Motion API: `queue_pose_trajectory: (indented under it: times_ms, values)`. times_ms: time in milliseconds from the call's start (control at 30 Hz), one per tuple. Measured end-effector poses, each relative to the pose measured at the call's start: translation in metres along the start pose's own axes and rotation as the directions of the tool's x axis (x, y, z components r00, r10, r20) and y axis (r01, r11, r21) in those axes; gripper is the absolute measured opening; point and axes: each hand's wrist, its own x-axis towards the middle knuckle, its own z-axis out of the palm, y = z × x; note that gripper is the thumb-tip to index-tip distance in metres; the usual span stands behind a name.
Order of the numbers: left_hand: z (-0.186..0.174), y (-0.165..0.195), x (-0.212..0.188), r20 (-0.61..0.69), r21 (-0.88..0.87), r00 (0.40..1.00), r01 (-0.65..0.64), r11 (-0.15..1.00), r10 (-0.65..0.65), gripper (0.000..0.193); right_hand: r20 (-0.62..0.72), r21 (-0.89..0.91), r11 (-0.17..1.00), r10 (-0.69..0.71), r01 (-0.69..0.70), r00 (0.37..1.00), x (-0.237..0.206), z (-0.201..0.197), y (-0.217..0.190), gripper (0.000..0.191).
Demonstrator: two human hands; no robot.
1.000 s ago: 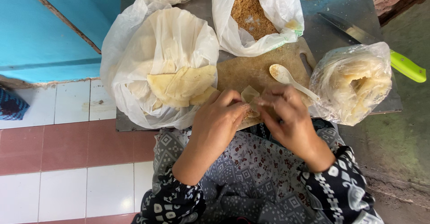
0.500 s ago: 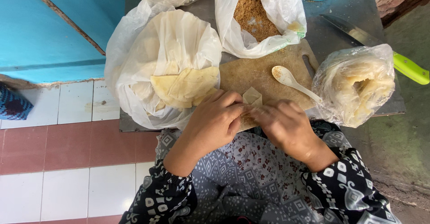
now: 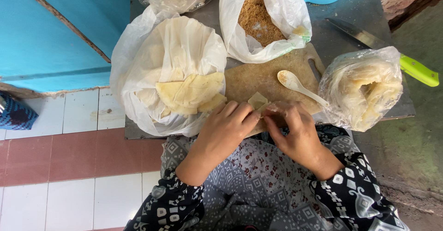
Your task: The person sits at a small table and wraps filled pastries. They take thin pastry sheets from a plastic bag, spoon a brown filling onto a sheet, fold the sheet over the filling into a triangular parcel, and place the finished parcel into another bag with completed rolls.
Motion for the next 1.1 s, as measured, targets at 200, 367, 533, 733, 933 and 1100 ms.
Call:
queue_pose_trajectory:
  times_ms: [200, 367, 533, 733, 933, 1100]
  values:
    - [0.006, -0.003, 0.011, 0.051, -0.206, 0.994, 0.106, 0.973, -0.098, 0.011, -0.021, -0.118, 0.988, -0.105, 0.102, 0.994, 0.008, -0.005, -0.007, 0.042]
    - [0.01, -0.015, 0.033, 0.213, -0.39, 0.943, 0.321, 0.863, -0.254, 0.008, 0.139, 0.165, 0.878, 0.43, -0.449, 0.892, 0.022, -0.003, -0.008, 0.044]
    - [0.007, -0.027, 0.05, 0.358, -0.415, 0.883, 0.441, 0.796, -0.303, 0.019, 0.173, 0.159, 0.885, 0.412, -0.438, 0.895, 0.033, -0.006, 0.001, 0.045]
    - [-0.002, -0.027, 0.037, 0.129, -0.326, 0.985, 0.152, 0.933, -0.115, 0.011, 0.094, 0.008, 0.999, -0.051, 0.05, 0.994, 0.028, -0.013, 0.007, 0.035]
    - [-0.003, -0.021, 0.022, 0.038, -0.223, 0.998, 0.057, 0.973, -0.05, 0.019, 0.091, -0.127, 0.94, -0.308, 0.318, 0.947, 0.028, -0.02, 0.005, 0.038]
    - [0.001, -0.018, 0.025, 0.126, -0.172, 0.986, 0.13, 0.976, -0.109, 0.018, 0.128, -0.152, 0.981, -0.1, 0.119, 0.987, 0.032, -0.015, 0.0, 0.038]
